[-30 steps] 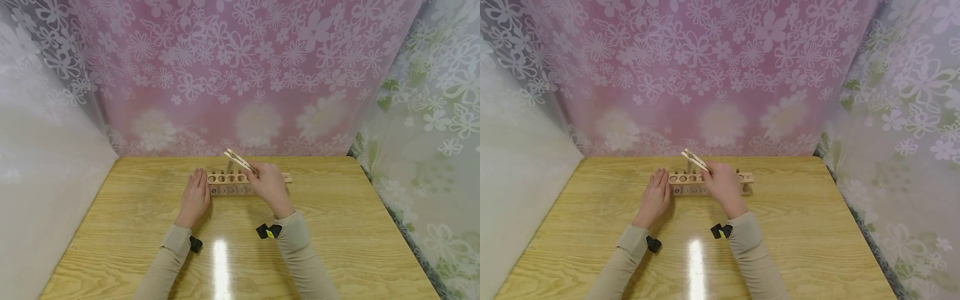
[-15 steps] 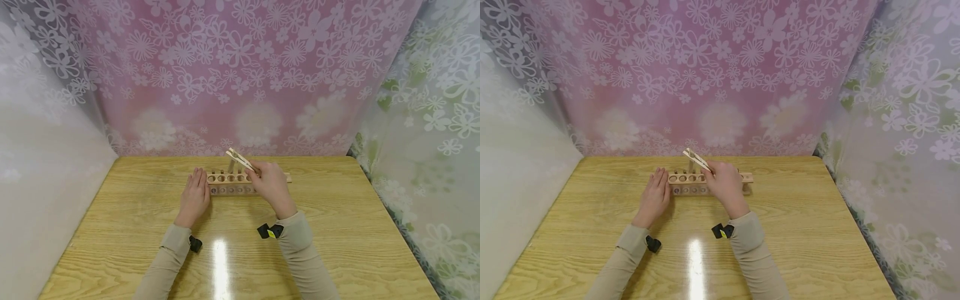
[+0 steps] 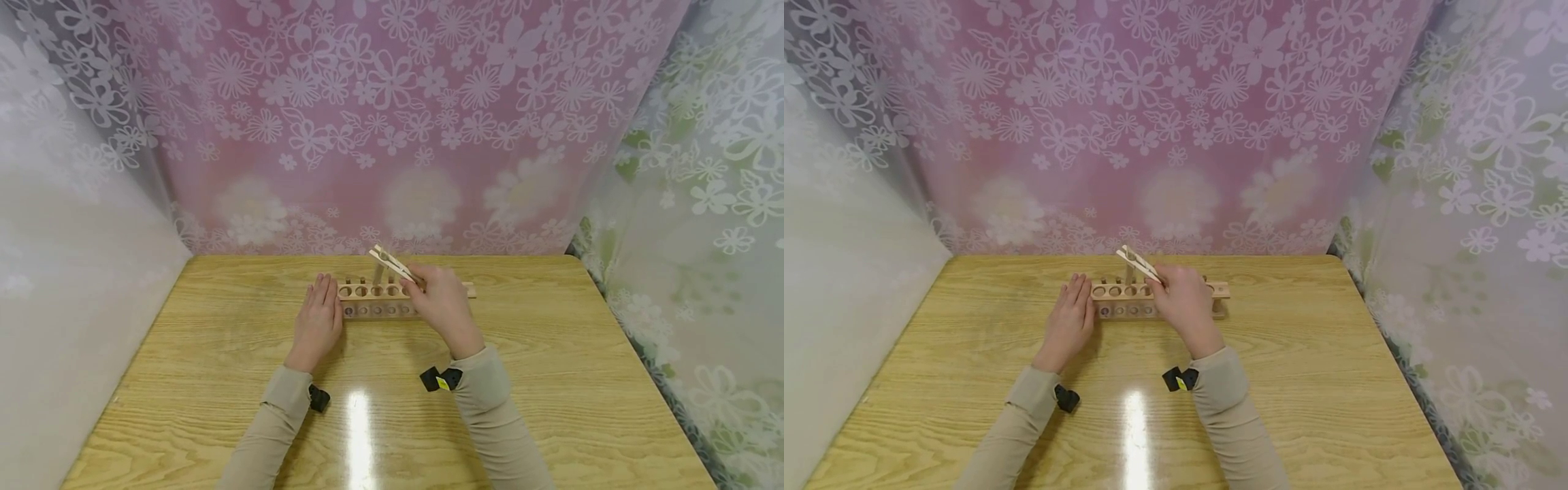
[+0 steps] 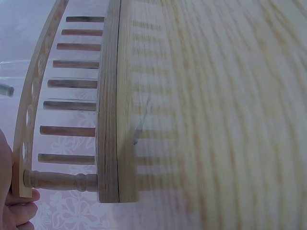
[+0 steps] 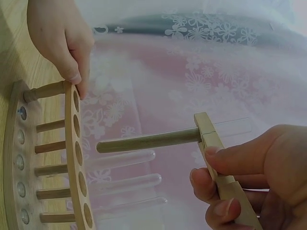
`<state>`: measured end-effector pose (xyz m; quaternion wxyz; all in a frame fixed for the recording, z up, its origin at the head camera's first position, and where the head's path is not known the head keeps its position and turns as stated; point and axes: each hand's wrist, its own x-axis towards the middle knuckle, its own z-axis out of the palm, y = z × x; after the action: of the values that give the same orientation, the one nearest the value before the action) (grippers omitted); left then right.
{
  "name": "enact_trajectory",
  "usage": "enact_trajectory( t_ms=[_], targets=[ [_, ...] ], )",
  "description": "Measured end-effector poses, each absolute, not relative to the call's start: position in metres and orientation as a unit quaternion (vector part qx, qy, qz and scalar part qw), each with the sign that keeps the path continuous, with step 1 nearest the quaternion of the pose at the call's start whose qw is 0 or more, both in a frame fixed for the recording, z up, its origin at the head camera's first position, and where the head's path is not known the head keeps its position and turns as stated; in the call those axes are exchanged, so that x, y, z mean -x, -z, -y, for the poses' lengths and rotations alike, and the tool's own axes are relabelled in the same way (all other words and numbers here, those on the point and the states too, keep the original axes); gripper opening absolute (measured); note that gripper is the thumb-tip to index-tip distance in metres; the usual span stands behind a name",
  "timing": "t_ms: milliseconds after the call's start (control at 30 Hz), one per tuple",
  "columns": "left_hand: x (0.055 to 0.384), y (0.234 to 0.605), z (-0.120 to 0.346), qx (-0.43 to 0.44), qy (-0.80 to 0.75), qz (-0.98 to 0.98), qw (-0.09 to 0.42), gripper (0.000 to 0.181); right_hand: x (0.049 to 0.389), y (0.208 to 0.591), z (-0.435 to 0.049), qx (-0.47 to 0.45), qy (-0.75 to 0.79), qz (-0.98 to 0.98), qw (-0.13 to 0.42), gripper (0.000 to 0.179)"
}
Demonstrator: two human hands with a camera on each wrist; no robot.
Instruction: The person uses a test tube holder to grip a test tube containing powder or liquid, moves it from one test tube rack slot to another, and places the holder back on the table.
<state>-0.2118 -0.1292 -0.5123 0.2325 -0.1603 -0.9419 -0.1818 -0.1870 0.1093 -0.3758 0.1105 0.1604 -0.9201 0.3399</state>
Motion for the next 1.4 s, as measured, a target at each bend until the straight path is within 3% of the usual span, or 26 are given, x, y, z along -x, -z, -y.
enact_trajectory(
  t_ms=[933, 1233, 1400],
  targets=[
    [0.210, 0.509, 0.129, 0.155, 0.189, 0.944, 0.220, 0.044, 0.194, 0.395, -0.104, -0.137, -0.263, 0.952, 0.080, 0.026],
    [0.211, 0.510, 0.129, 0.156, 0.192, 0.944, 0.218, 0.044, 0.200, 0.409, -0.103, -0.143, -0.209, 0.962, 0.101, 0.019],
    [0.211, 0.510, 0.129, 0.160, 0.191, 0.943, 0.222, 0.044, 0.201, 0.415, -0.102, -0.145, -0.235, 0.958, 0.082, 0.015]
  ],
)
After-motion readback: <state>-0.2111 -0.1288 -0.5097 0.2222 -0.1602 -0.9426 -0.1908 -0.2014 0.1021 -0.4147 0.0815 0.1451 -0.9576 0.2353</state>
